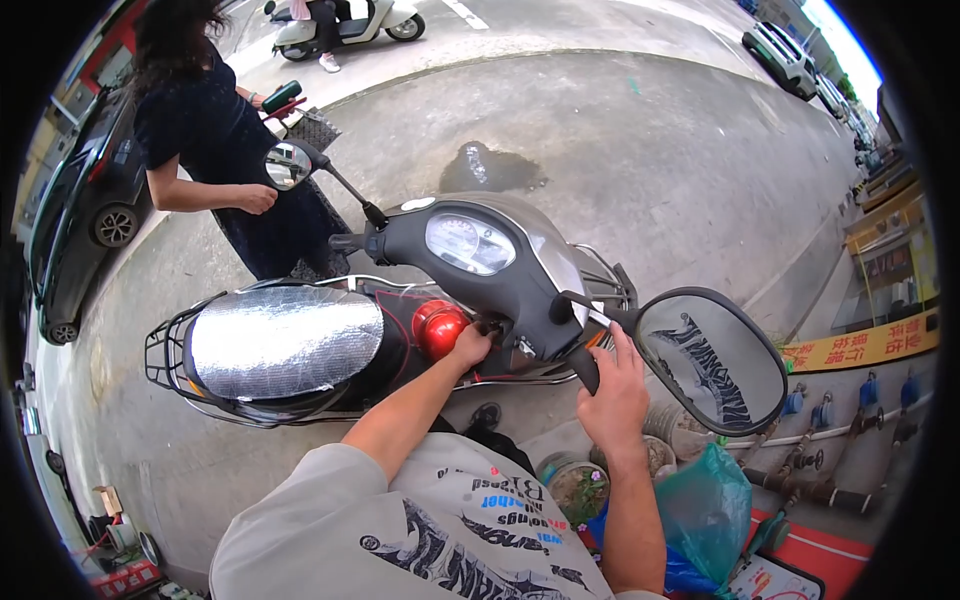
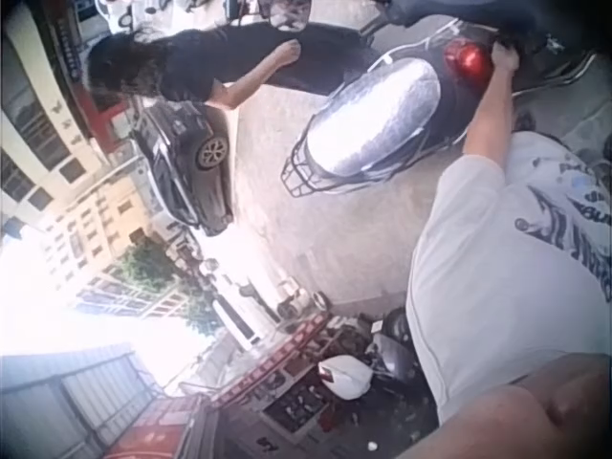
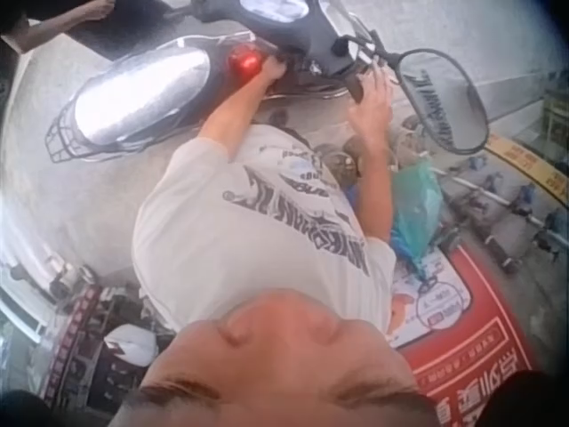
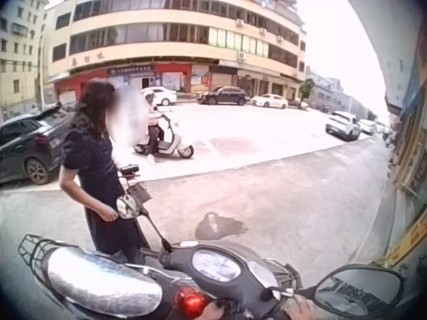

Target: Checking the storage compartment, handlebars, and rear brake mechanism of a scooter.

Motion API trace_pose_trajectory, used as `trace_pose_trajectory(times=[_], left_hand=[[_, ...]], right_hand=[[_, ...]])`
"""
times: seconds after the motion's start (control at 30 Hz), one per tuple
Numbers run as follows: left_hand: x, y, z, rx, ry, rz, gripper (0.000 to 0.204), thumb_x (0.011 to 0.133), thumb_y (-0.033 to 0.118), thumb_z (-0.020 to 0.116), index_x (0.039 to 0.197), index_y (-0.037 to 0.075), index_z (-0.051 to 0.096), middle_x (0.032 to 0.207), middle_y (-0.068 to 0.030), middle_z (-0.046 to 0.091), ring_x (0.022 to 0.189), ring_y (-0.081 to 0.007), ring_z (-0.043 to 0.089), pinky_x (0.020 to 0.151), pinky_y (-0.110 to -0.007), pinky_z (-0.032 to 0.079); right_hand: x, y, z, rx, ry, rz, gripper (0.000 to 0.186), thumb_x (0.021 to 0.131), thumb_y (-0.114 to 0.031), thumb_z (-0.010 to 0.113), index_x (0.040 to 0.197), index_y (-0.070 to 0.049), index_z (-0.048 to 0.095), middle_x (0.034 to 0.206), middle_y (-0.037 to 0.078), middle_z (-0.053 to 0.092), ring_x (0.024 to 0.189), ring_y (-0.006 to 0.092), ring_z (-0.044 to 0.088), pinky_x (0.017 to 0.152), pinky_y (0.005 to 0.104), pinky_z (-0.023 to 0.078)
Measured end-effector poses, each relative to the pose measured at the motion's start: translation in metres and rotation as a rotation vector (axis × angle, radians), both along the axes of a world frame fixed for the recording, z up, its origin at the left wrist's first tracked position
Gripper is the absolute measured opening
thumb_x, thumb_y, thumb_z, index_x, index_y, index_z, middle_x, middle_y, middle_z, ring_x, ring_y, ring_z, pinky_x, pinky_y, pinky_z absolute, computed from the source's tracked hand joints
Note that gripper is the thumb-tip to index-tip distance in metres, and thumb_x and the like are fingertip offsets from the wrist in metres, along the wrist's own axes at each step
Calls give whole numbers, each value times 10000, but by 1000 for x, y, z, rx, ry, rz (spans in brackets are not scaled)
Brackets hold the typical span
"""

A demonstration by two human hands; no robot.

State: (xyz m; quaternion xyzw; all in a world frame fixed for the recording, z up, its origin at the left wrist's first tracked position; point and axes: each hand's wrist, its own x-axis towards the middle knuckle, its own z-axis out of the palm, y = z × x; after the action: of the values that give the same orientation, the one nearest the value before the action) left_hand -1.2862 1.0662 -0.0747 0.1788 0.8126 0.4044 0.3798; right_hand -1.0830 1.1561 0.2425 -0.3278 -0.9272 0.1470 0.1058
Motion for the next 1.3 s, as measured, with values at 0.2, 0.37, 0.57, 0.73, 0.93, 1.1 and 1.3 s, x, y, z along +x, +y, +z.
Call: trace_pose_trajectory(times=[0.2,0.37,0.57,0.73,0.93,1.1,1.3], left_hand=[[-35,-83,46,47,142,-70,379,880,263,625,1157,6,588,1010,-194,671,990,-328,651,881,-401,501],[-102,-137,64,251,625,145,466,876,183,631,1269,-26,494,1173,-230,566,1090,-352,573,975,-415,450],[-173,-134,133,250,942,29,760,837,279,690,1440,-4,324,1446,-219,387,1365,-388,335,1138,-457,270],[-205,-124,133,223,1009,-102,839,820,397,696,1443,-13,311,1469,-202,366,1416,-369,260,1169,-527,173],[-215,-119,126,172,1010,-170,791,829,392,684,1394,-46,346,1420,-206,406,1385,-359,311,1166,-558,147],[-215,-117,128,238,993,-153,732,819,314,707,1360,-45,370,1372,-214,435,1337,-364,361,1158,-567,163],[-221,-123,132,275,961,-207,769,803,338,724,1374,-24,357,1371,-210,429,1334,-364,361,1157,-572,169]], right_hand=[[0,2,-7,50,17,14,411,645,33,620,1049,-42,637,1440,159,433,1369,370,362,1063,446,402],[-5,-3,-4,49,3,-10,393,633,35,631,1019,-35,640,1429,153,453,1363,366,375,1071,438,390],[-7,-5,-6,44,-9,-26,378,619,44,636,989,-32,622,1436,141,453,1361,365,380,1077,430,383],[-12,-11,-2,107,-107,14,376,656,18,655,1028,-10,609,1445,159,437,1367,362,375,1084,427,376],[-39,-33,-10,123,-177,-214,431,732,-77,686,1131,6,544,1456,181,402,1217,395,511,963,458,454],[-50,-33,-20,238,-169,-257,388,715,-58,670,1065,13,517,1431,181,420,1025,412,600,832,491,486],[-51,-35,-22,294,-171,-262,392,693,-49,666,1048,10,511,1420,169,434,981,405,612,803,501,487]])
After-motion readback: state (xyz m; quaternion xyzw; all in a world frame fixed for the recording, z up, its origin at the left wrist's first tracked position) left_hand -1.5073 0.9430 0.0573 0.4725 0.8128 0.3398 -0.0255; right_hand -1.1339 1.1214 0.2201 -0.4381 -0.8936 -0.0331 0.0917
